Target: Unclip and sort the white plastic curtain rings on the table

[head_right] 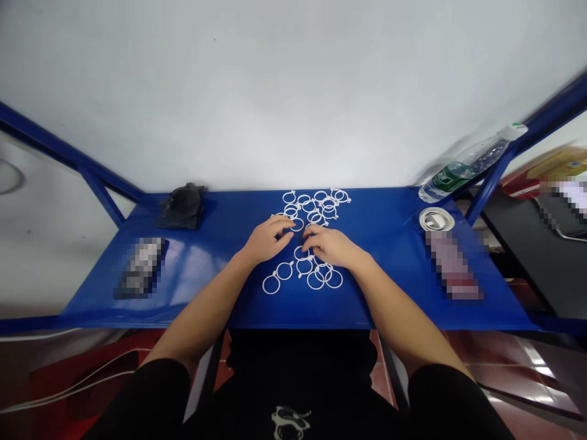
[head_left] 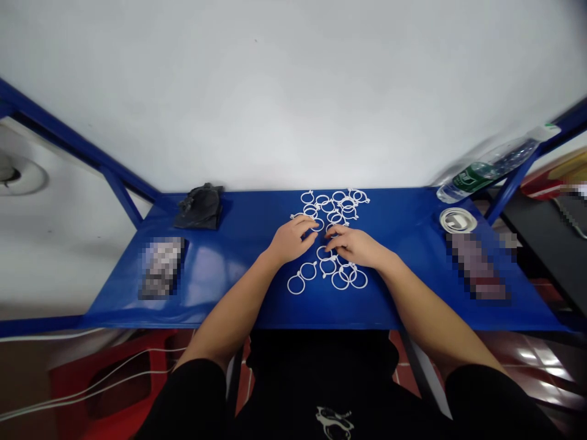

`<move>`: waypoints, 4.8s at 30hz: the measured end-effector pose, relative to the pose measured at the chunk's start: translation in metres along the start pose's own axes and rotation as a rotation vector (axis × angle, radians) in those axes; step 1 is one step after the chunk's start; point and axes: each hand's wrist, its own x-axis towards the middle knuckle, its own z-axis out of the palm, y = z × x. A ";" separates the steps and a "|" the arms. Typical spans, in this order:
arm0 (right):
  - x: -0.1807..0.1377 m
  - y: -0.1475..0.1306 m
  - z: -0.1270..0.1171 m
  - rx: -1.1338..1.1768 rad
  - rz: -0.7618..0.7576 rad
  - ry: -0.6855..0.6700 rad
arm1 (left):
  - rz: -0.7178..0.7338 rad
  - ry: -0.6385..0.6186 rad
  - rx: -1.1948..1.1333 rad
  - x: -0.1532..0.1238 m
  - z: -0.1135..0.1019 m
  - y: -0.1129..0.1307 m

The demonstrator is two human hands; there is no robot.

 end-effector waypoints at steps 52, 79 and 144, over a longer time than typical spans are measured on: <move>0.012 -0.016 0.011 0.122 0.099 0.103 | 0.174 -0.149 -0.065 -0.001 0.002 0.008; 0.007 0.003 0.007 -0.053 0.114 0.318 | 0.075 -0.480 -0.105 -0.003 -0.017 0.004; -0.006 0.010 -0.020 0.003 0.191 0.225 | -0.048 0.088 0.105 0.001 -0.003 -0.005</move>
